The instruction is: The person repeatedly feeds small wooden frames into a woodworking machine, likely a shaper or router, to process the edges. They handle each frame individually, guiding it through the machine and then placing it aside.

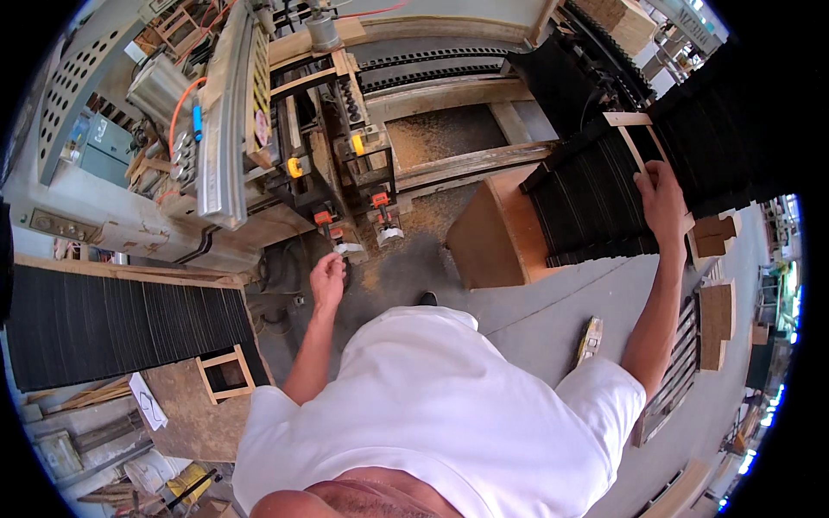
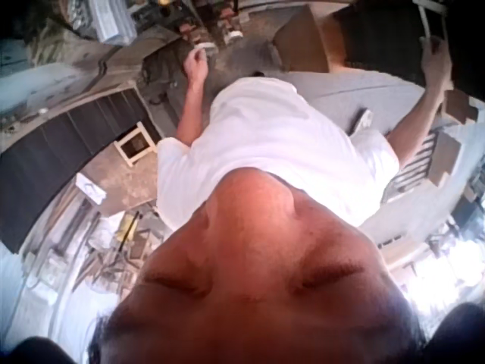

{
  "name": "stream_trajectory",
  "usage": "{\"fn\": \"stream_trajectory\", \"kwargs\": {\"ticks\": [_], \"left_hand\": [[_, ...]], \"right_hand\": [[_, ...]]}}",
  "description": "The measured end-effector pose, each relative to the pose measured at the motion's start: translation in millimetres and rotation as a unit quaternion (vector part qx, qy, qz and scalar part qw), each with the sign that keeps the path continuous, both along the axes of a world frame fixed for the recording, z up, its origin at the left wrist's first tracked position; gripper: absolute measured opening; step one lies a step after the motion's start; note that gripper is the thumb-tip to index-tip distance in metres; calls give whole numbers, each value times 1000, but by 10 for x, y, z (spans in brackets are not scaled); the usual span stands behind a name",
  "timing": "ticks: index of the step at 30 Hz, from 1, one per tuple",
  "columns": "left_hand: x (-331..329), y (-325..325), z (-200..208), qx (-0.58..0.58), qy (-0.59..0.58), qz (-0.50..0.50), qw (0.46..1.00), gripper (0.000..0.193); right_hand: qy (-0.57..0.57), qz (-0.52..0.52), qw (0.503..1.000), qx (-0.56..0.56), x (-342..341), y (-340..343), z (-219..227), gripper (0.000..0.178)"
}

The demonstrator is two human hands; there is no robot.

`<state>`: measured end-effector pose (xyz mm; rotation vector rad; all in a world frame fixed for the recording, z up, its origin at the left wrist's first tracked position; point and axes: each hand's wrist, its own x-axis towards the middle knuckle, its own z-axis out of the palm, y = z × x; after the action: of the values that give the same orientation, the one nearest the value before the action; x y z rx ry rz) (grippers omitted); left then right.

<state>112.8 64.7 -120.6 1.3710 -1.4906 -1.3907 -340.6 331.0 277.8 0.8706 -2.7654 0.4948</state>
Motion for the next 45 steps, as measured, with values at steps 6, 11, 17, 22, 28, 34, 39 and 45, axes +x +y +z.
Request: {"fn": "stream_trajectory", "kwargs": {"ticks": [6,11,17,22,28,34,39,45], "left_hand": [[-806,-292,531,17,85,-7,996,21],[-1162,-797,993,-21,108,-2,994,20],[-1519,-1703,1351,25,213,64,975,28],[-1884,-2600,1420,91,256,67,960,55],[-2316,-3562,1235,194,371,111,901,84],[-2510,-3920,1169,219,454,181,844,71],[-2396,-3986,1083,197,483,192,831,56],[-2116,-3236,1051,248,432,128,858,44]], "right_hand": [[17,65,997,-38,-94,36,-70,27],[13,54,991,-123,-102,25,46,29],[42,201,966,-156,304,-314,282,25],[80,356,923,-122,635,-830,324,28],[45,415,903,-102,773,-1471,155,33],[27,435,897,-72,787,-2087,-137,30],[-3,486,872,-65,755,-2777,-503,27],[-6,579,813,-63,861,-3880,-1113,24]]}}
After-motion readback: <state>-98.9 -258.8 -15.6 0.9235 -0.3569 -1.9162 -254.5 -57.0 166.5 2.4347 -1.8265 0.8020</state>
